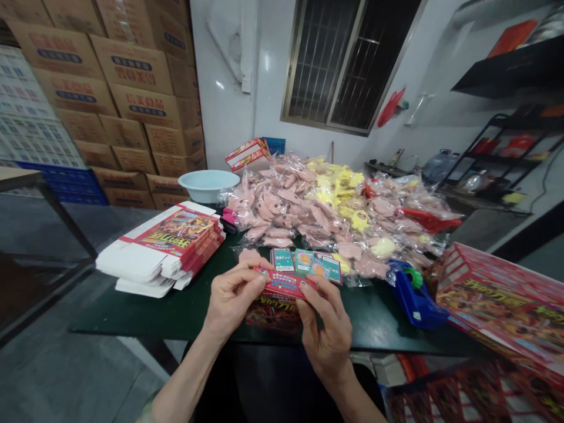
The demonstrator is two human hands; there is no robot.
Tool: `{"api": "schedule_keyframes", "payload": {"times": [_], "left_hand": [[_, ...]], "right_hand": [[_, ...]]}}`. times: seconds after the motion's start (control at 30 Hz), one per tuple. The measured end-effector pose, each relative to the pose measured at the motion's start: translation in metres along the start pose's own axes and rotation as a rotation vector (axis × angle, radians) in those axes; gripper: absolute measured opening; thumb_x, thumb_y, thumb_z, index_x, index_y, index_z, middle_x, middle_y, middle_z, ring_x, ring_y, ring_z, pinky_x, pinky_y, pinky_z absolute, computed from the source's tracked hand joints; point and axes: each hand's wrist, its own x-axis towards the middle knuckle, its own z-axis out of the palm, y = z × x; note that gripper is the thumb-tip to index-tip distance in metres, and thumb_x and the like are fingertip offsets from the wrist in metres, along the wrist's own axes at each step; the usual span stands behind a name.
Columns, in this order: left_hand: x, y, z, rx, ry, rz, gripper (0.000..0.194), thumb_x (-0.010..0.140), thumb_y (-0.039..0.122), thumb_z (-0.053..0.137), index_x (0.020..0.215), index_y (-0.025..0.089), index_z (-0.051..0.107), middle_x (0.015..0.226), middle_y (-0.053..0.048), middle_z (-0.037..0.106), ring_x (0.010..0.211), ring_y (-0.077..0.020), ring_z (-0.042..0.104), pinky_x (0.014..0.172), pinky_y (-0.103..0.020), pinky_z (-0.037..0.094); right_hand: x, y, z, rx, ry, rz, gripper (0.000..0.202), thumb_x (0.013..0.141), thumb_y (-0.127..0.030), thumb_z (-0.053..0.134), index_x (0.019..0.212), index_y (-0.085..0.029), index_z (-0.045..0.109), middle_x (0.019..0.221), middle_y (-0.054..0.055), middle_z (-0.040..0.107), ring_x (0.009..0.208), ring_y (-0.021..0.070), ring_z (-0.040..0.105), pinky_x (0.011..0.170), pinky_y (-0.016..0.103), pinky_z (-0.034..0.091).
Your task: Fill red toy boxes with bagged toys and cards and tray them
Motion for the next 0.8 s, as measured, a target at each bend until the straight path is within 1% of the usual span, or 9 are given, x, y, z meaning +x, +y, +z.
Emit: {"api": "schedule_keyframes", "payload": {"times": [0.07,0.2,0.3,0.37,0.4,0.5,0.6,0.7,0.8], "left_hand": [[-0.003,-0.002,0.002,0.057,0.007,0.056,0.008,0.068,0.023,0.073,0.069,0.016,0.067,0.091,-0.009,0.068,0.088,-0.0217,0.063,0.073,-0.032,0.051],[-0.006,-0.009,0.007,0.301,0.064,0.175,0.019,0.063,0.018,0.076,0.080,0.019,0.066,0.090,-0.005,0.068,0.087,-0.0187,0.064,0.078,-0.030,0.051],[-0.009,-0.011,0.017,0.439,0.168,0.246,0.020,0.068,0.019,0.073,0.087,0.020,0.065,0.089,-0.002,0.065,0.082,-0.0157,0.062,0.077,-0.026,0.049],[-0.013,-0.012,0.024,0.500,0.253,0.266,0.025,0.070,0.020,0.071,0.094,0.021,0.063,0.092,0.000,0.064,0.081,-0.0141,0.061,0.078,-0.024,0.048],[-0.015,-0.013,0.028,0.535,0.276,0.270,0.028,0.071,0.020,0.070,0.098,0.022,0.062,0.093,0.000,0.063,0.081,-0.0137,0.060,0.079,-0.023,0.047],[-0.020,-0.018,0.037,0.636,0.249,0.280,0.034,0.073,0.024,0.069,0.106,0.023,0.061,0.096,0.000,0.065,0.082,-0.0144,0.061,0.082,-0.024,0.045],[-0.021,-0.025,0.042,0.695,0.263,0.301,0.036,0.071,0.025,0.071,0.106,0.023,0.062,0.096,0.000,0.067,0.079,-0.0147,0.063,0.079,-0.024,0.047],[-0.022,-0.027,0.043,0.702,0.286,0.334,0.038,0.069,0.023,0.073,0.105,0.022,0.063,0.093,0.000,0.069,0.072,-0.0129,0.064,0.074,-0.022,0.049],[-0.025,-0.025,0.042,0.704,0.273,0.366,0.037,0.068,0.022,0.074,0.104,0.021,0.064,0.090,0.001,0.069,0.070,-0.0109,0.064,0.071,-0.018,0.050]], "right_hand": [[-0.002,0.002,0.002,0.025,0.002,0.002,0.035,0.083,-0.004,0.052,0.112,-0.024,0.055,0.107,0.009,0.057,0.099,0.0191,0.060,0.078,0.034,0.055],[-0.001,0.008,0.004,0.069,-0.033,0.044,0.032,0.084,-0.007,0.050,0.110,-0.025,0.054,0.107,0.008,0.057,0.102,0.0186,0.058,0.084,0.037,0.052],[-0.004,0.026,-0.013,0.003,-0.068,0.209,0.036,0.085,-0.017,0.053,0.120,-0.021,0.048,0.116,0.011,0.054,0.101,0.0198,0.058,0.077,0.033,0.053],[-0.006,0.047,-0.042,-0.147,0.004,0.387,0.033,0.085,-0.025,0.052,0.117,-0.017,0.051,0.109,0.011,0.057,0.087,0.0172,0.061,0.067,0.029,0.052],[-0.008,0.059,-0.063,-0.245,0.062,0.472,0.028,0.085,-0.029,0.050,0.109,-0.016,0.055,0.100,0.010,0.059,0.080,0.0161,0.060,0.065,0.029,0.051],[-0.009,0.098,-0.133,-0.513,0.196,0.649,0.025,0.082,-0.036,0.047,0.079,-0.015,0.061,0.079,0.007,0.060,0.074,0.0189,0.056,0.071,0.034,0.046],[-0.004,0.132,-0.192,-0.594,0.180,0.801,0.020,0.077,-0.033,0.053,0.069,-0.017,0.062,0.072,0.007,0.061,0.076,0.0223,0.056,0.074,0.036,0.043],[0.002,0.156,-0.219,-0.536,0.011,0.994,0.020,0.074,-0.030,0.062,0.058,-0.018,0.060,0.059,0.002,0.059,0.067,0.0190,0.057,0.067,0.030,0.044],[0.008,0.168,-0.222,-0.433,-0.140,1.197,0.023,0.081,-0.032,0.062,0.068,-0.014,0.061,0.064,-0.003,0.059,0.062,0.0128,0.058,0.062,0.026,0.047]]}}
